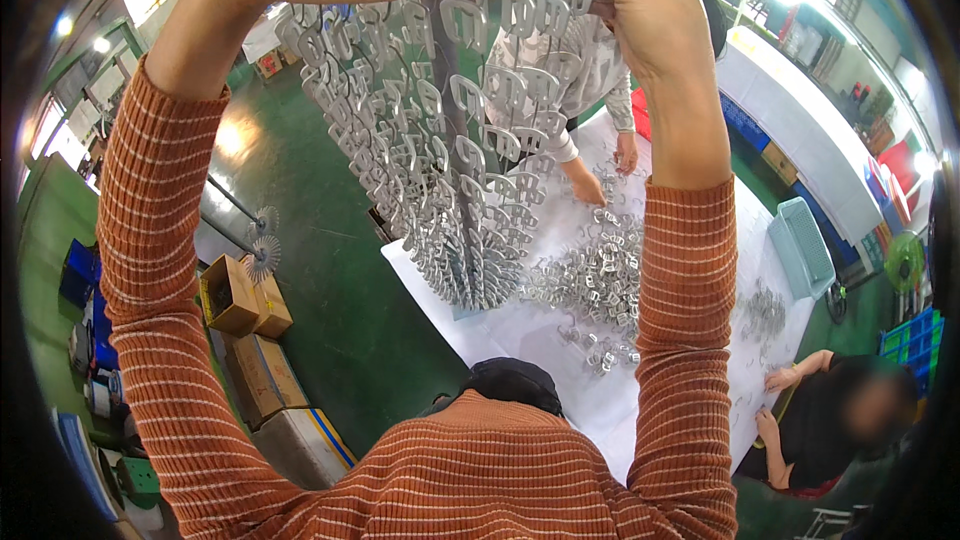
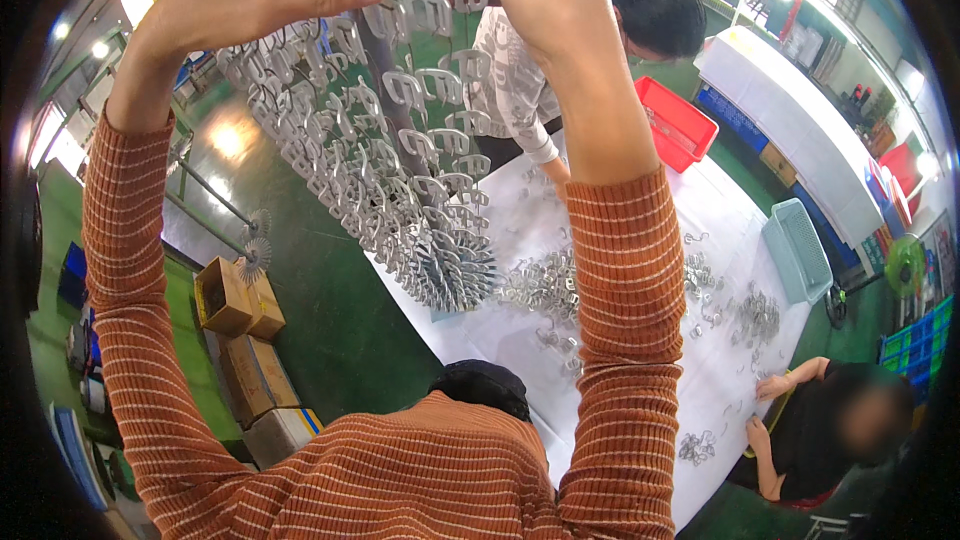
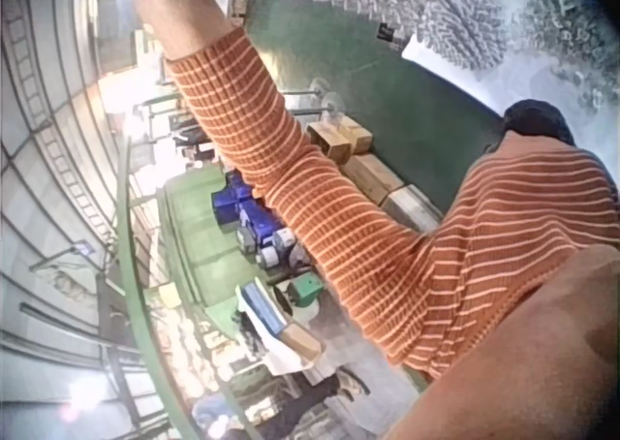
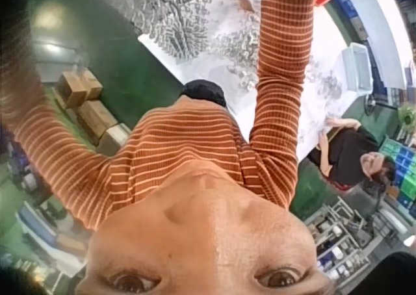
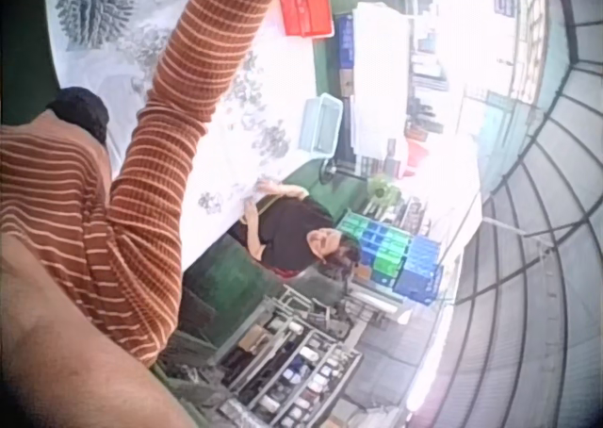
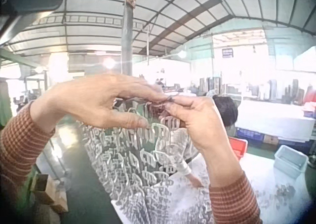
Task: The person picks up small metal hooks and attaches them one by one to a rotating radial stand. They repeatedly reach for hooks from a pile on the table and clip them onto the stand's arms. The stand is occasionally lifted and repositioned during the process.
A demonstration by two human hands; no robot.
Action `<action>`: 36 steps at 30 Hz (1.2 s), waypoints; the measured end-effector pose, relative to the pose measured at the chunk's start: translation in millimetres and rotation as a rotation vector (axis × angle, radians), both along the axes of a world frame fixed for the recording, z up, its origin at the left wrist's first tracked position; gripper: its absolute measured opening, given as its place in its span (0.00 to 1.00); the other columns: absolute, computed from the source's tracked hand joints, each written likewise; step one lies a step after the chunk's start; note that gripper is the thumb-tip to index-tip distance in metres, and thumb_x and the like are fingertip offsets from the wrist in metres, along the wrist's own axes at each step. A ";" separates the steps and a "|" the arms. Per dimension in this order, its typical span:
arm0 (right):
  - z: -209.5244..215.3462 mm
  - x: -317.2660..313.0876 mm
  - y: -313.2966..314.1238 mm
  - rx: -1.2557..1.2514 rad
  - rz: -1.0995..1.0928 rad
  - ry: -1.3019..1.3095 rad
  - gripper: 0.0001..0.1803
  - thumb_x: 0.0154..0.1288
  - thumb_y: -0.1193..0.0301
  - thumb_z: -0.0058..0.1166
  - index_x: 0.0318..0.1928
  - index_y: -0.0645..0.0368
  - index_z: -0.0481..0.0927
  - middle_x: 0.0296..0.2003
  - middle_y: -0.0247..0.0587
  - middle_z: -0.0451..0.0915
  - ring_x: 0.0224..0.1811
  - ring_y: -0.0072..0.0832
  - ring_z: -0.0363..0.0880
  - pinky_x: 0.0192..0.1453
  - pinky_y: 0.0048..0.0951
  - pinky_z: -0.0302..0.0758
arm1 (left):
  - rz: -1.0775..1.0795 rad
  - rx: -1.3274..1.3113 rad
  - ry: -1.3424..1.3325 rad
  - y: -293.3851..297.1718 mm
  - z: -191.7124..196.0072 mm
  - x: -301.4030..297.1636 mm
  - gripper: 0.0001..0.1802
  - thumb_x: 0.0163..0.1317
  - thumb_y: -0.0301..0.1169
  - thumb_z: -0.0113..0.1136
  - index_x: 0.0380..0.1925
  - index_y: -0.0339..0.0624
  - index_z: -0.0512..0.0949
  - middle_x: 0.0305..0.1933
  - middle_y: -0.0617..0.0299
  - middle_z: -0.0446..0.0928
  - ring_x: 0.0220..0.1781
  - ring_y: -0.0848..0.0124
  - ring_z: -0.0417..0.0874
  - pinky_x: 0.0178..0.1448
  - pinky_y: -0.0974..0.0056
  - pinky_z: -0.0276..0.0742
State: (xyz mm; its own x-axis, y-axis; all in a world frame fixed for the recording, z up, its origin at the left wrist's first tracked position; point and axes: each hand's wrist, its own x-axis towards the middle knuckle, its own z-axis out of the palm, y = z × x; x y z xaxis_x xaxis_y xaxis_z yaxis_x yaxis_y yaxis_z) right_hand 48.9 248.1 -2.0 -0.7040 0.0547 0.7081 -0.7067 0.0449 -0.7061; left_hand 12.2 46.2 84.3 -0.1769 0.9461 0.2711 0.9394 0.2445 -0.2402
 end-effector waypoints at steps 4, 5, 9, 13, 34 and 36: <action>-5.2 13.3 0.5 -0.026 -0.199 0.016 0.08 0.61 0.78 0.54 0.39 0.70 0.82 0.29 0.38 0.83 0.28 0.18 0.78 0.34 0.16 0.73 | -0.180 0.005 0.001 5.3 -2.4 -6.2 0.33 0.62 0.48 0.55 0.59 0.34 0.69 0.58 0.45 0.73 0.57 0.56 0.76 0.57 0.57 0.74; -6.6 15.1 0.5 -0.042 -0.221 0.013 0.08 0.61 0.78 0.54 0.38 0.70 0.82 0.28 0.37 0.83 0.28 0.18 0.78 0.34 0.17 0.73 | -0.240 0.014 0.049 8.1 -3.9 -8.5 0.33 0.62 0.48 0.55 0.58 0.33 0.69 0.58 0.44 0.73 0.58 0.55 0.75 0.59 0.56 0.73; -6.8 26.2 -3.6 -0.026 -0.330 0.042 0.07 0.61 0.77 0.55 0.37 0.69 0.82 0.27 0.37 0.83 0.28 0.17 0.78 0.34 0.16 0.73 | -0.126 0.008 0.140 10.1 -4.0 1.6 0.32 0.62 0.46 0.55 0.58 0.31 0.68 0.58 0.43 0.72 0.60 0.54 0.73 0.64 0.53 0.69; -6.2 24.7 4.9 0.043 -0.282 0.065 0.07 0.62 0.77 0.55 0.38 0.69 0.82 0.28 0.37 0.83 0.30 0.17 0.79 0.36 0.16 0.73 | -0.167 0.019 0.085 12.7 -5.9 -2.1 0.32 0.61 0.45 0.55 0.57 0.31 0.70 0.59 0.43 0.72 0.61 0.53 0.73 0.65 0.53 0.68; -31.7 34.7 60.6 0.100 -0.539 -0.045 0.15 0.58 0.65 0.59 0.43 0.61 0.84 0.29 0.35 0.83 0.31 0.17 0.77 0.35 0.22 0.72 | -0.182 0.040 0.042 3.5 -4.5 -6.9 0.31 0.63 0.42 0.54 0.59 0.30 0.67 0.62 0.42 0.69 0.64 0.53 0.69 0.68 0.53 0.65; -41.6 31.6 97.3 0.105 -0.711 -0.119 0.15 0.58 0.65 0.58 0.42 0.60 0.84 0.31 0.38 0.84 0.32 0.22 0.80 0.36 0.23 0.73 | -0.024 0.056 0.073 2.4 -4.6 2.3 0.32 0.62 0.44 0.54 0.60 0.30 0.66 0.63 0.42 0.67 0.65 0.53 0.68 0.68 0.53 0.63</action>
State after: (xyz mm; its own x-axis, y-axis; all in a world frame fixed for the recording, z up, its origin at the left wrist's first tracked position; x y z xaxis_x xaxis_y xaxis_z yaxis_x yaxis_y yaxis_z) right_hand 80.6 345.4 -43.6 -0.5959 0.4634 0.6559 -0.4000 0.5370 -0.7428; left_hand 14.5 48.5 79.7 -0.1318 0.9330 0.3349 0.9256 0.2367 -0.2952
